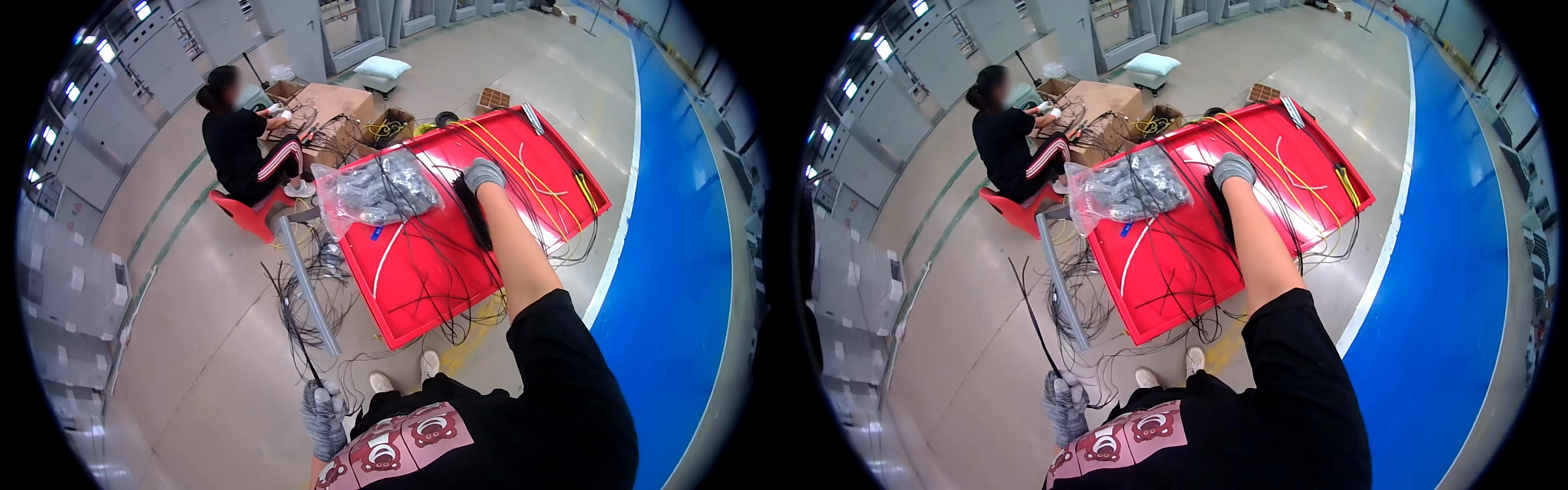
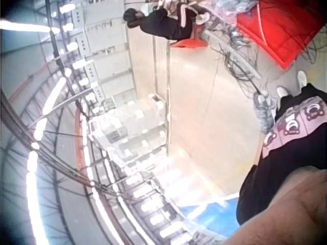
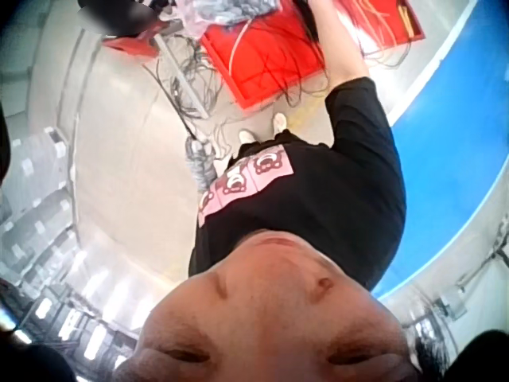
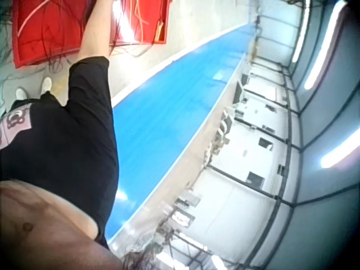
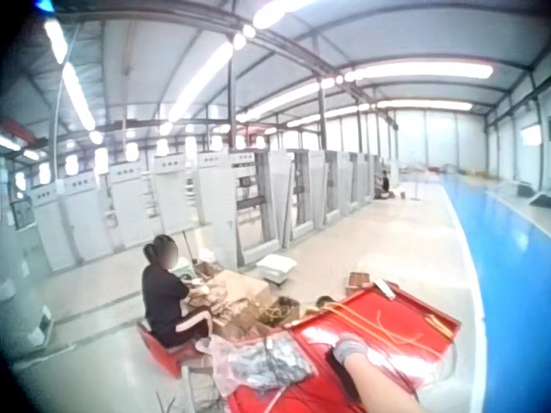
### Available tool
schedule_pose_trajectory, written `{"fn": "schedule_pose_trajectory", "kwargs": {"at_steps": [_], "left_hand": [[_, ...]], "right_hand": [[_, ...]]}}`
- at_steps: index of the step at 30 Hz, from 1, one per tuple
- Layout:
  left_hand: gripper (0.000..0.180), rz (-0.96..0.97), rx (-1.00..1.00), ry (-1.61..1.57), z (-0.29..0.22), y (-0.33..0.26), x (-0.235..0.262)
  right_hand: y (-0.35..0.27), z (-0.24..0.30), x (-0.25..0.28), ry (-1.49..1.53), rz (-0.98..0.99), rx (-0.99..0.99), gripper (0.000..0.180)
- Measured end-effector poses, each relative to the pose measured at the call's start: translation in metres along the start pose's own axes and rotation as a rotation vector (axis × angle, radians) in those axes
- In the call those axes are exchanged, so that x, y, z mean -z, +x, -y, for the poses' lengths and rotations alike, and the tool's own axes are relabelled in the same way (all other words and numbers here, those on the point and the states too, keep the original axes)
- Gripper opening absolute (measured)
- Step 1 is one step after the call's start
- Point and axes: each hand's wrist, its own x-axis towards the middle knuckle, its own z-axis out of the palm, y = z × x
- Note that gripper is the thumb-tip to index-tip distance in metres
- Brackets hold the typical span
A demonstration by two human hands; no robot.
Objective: The person stands in a factory aisle and repeatedly picks up black cables from a red tool cart, straightens them by hand, and places them back on the cart. Another worker sits nearby at a table working with similar cables.
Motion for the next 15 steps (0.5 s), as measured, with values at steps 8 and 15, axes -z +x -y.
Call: {"fn": "schedule_pose_trajectory", "kwargs": {"at_steps": [8,15], "left_hand": [[0.031,-0.06,-0.014,-0.014,-0.005,0.0,0.005],[0.032,0.061,0.034,0.005,-0.01,0.01,0.011]], "right_hand": [[0.023,-0.006,-0.035,0.165,0.019,0.072,0.022],[0.004,-0.002,-0.026,0.703,-0.156,0.401,0.007]]}}
